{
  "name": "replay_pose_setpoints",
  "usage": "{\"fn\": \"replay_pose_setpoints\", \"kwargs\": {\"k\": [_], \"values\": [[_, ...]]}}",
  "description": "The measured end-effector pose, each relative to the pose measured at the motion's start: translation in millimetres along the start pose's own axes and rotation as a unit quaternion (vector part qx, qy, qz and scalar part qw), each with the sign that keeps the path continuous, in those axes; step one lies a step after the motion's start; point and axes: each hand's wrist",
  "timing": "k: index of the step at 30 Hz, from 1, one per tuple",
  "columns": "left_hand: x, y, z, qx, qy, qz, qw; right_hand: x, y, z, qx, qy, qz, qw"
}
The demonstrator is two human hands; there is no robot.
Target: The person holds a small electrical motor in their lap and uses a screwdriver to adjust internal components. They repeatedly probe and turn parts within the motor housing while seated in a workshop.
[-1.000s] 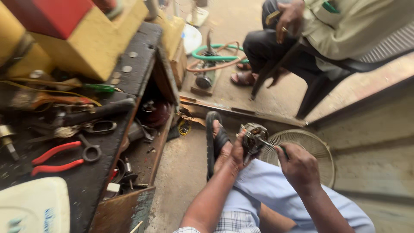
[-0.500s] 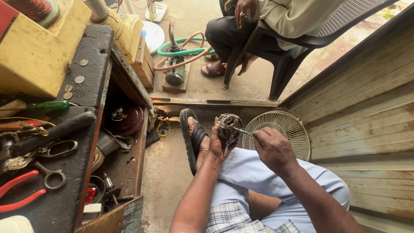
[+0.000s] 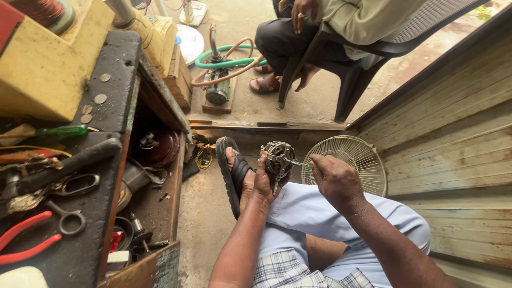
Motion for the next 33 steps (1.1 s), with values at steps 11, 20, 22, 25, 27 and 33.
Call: {"fn": "replay_pose_setpoints", "kwargs": {"k": [11, 20, 22, 25, 27, 33], "values": [[0.3, 21.8, 20.5, 0.028, 0.010, 0.032, 0.999, 23.7, -13.2, 9.0, 0.018, -0.027, -0.089, 0.996], [-12.2, 26.4, 24.0, 0.083, 0.051, 0.037, 0.995, -78.8, 44.6, 3.6, 0.180, 0.150, -0.420, 0.877], [-18.2, 22.8, 28.7, 0.068, 0.035, 0.031, 0.997, -94.7, 46.7, 19.4, 0.219, 0.180, -0.468, 0.837], [-19.2, 22.8, 33.7, 0.043, 0.018, 0.066, 0.997, -88.7, 38.2, 29.6, 0.206, 0.174, -0.356, 0.895], [-15.3, 23.9, 36.2, 0.036, 0.004, 0.081, 0.996, -67.7, 19.6, 31.3, 0.121, 0.143, -0.281, 0.941], [-4.2, 25.8, 34.1, 0.035, 0.005, 0.061, 0.998, -19.7, -42.6, 35.5, -0.018, 0.095, -0.180, 0.979]]}}
Point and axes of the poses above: each hand's wrist, its own z-axis away from the middle knuckle, its own x-axis out of the palm, y = z × x, and after that the axes turned 14 degrees about z, right-handed
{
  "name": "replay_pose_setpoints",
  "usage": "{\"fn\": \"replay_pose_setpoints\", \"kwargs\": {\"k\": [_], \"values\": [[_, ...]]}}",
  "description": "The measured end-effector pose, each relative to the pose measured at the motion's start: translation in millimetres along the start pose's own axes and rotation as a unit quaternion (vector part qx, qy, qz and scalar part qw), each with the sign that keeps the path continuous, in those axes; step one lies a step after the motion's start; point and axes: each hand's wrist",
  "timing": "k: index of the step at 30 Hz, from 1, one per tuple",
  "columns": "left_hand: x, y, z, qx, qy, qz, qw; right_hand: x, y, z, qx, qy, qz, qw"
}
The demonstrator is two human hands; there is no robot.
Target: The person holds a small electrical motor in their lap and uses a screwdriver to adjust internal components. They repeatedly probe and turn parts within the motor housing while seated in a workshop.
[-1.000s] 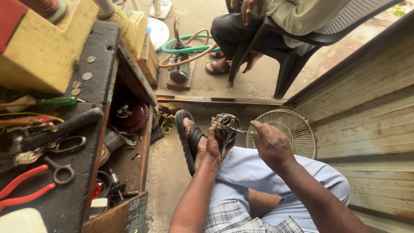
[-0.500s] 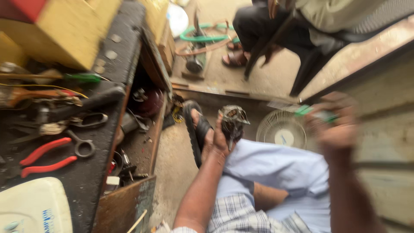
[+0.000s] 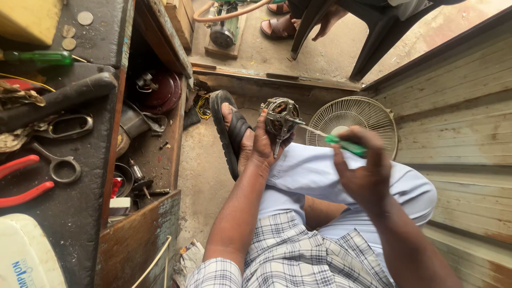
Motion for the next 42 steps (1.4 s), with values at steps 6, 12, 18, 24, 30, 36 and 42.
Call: {"fn": "replay_pose_setpoints", "kwargs": {"k": [6, 12, 18, 24, 30, 36, 42], "values": [[-2.3, -0.2, -1.2, -0.008, -0.001, -0.002, 1.000, 30.3, -7.4, -11.2, -0.066, -0.033, 0.029, 0.997], [2.8, 0.1, 1.8, 0.001, 0.014, -0.029, 0.999, 45.9, -7.8, -19.0, -0.078, -0.037, 0.053, 0.995], [1.7, -1.2, 1.3, 0.006, 0.016, -0.028, 0.999, 52.4, -1.2, -15.8, -0.077, -0.039, 0.047, 0.995], [1.3, -1.8, 1.6, 0.005, 0.018, -0.039, 0.999, 58.5, 1.3, -15.1, -0.076, -0.048, 0.055, 0.994], [7.5, -0.6, 3.8, 0.011, 0.002, -0.031, 0.999, 54.8, -2.0, -15.6, -0.067, -0.048, 0.034, 0.996], [9.0, -1.6, 5.4, 0.018, 0.008, -0.050, 0.999, 53.9, -5.0, -13.2, -0.055, -0.058, 0.036, 0.996], [11.0, -1.3, 7.3, 0.026, 0.007, -0.061, 0.998, 54.3, -3.7, -13.1, -0.054, -0.046, 0.037, 0.997]]}}
Point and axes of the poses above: each hand's wrist, its own z-axis away from the middle knuckle, its own x-axis out of the palm, y = z × x, and after that the axes turned 14 degrees about z, right-handed
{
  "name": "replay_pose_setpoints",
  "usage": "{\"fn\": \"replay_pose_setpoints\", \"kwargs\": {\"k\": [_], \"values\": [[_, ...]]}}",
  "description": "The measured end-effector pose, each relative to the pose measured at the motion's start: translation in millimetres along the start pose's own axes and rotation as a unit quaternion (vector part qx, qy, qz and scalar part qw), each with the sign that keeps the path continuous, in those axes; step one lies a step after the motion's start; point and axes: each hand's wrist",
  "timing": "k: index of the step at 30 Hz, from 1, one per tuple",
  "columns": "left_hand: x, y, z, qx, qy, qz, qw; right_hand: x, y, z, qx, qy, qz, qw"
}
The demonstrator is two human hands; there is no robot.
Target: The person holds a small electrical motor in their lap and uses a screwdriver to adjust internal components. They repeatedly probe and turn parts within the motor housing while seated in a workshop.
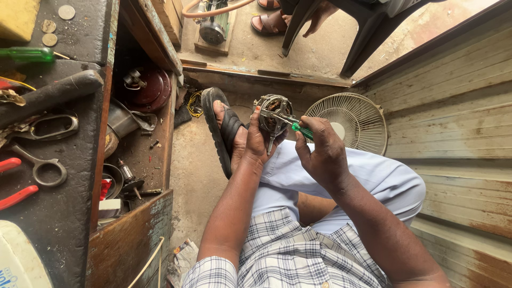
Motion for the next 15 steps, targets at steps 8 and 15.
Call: {"fn": "replay_pose_setpoints", "kwargs": {"k": [8, 15], "values": [[-1.7, -1.2, -3.6, -0.001, -0.005, 0.014, 1.000, 1.5, -1.6, 0.8, 0.010, -0.006, 0.005, 1.000], [-3.8, -0.3, -2.4, -0.002, -0.013, 0.001, 1.000, 1.1, -2.4, 0.6, 0.019, -0.001, 0.006, 1.000]]}}
Point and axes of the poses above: each hand's wrist, its own z-axis away from the middle knuckle, its own x-axis out of the palm, y = z × x, and after that the axes turned 14 degrees about z, right-handed
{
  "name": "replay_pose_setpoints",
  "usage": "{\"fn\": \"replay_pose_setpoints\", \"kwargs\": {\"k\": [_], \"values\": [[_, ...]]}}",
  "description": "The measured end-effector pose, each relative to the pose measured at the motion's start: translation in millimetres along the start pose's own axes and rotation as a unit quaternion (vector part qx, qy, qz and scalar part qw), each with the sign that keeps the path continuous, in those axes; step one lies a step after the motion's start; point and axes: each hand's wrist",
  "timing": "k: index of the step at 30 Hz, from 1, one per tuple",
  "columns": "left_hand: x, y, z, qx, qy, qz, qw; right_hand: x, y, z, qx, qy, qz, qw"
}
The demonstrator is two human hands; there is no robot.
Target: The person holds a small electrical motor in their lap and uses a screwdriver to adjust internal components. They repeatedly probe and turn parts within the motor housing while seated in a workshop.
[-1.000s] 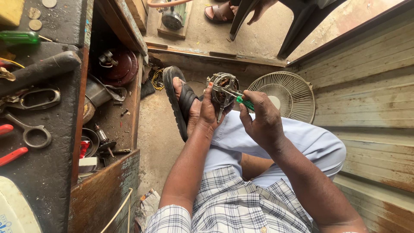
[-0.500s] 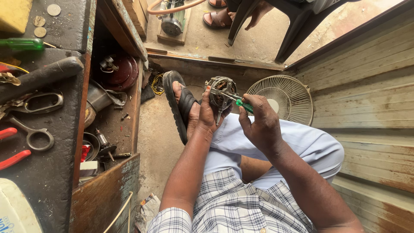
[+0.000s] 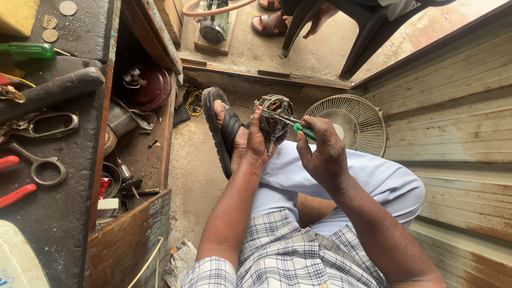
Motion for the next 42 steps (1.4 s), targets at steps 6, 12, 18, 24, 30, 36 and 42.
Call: {"fn": "replay_pose_setpoints", "kwargs": {"k": [6, 12, 18, 24, 30, 36, 42], "values": [[-3.1, 0.0, 1.1, -0.006, 0.014, -0.005, 1.000, -0.3, -1.1, 0.8, 0.009, 0.005, 0.004, 1.000], [-2.7, 0.9, 1.2, -0.012, 0.013, -0.001, 1.000, 0.0, -2.0, -0.1, 0.006, -0.003, -0.006, 1.000], [-22.6, -5.5, -6.9, -0.008, 0.007, -0.003, 1.000, 2.8, 3.0, 4.2, 0.004, 0.007, -0.021, 1.000], [-44.1, -11.8, -26.6, 0.074, -0.063, -0.027, 0.995, 10.1, 10.5, 3.3, 0.019, 0.025, -0.076, 0.997], [-21.8, -10.3, -26.4, -0.006, -0.043, 0.060, 0.997, -16.1, 18.9, -10.6, 0.025, -0.015, -0.046, 0.999], [-29.7, -7.9, -36.1, -0.029, -0.016, 0.053, 0.998, -23.4, 13.1, -12.0, -0.012, -0.034, -0.022, 0.999], [-14.4, -7.3, -55.5, -0.050, 0.017, 0.025, 0.998, -22.0, 27.1, -22.9, -0.072, -0.015, 0.000, 0.997]]}}
Point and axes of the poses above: each hand's wrist, its own z-axis away from the middle knuckle, its own x-axis out of the palm, y = z × x, and after that the axes turned 14 degrees about z, right-handed
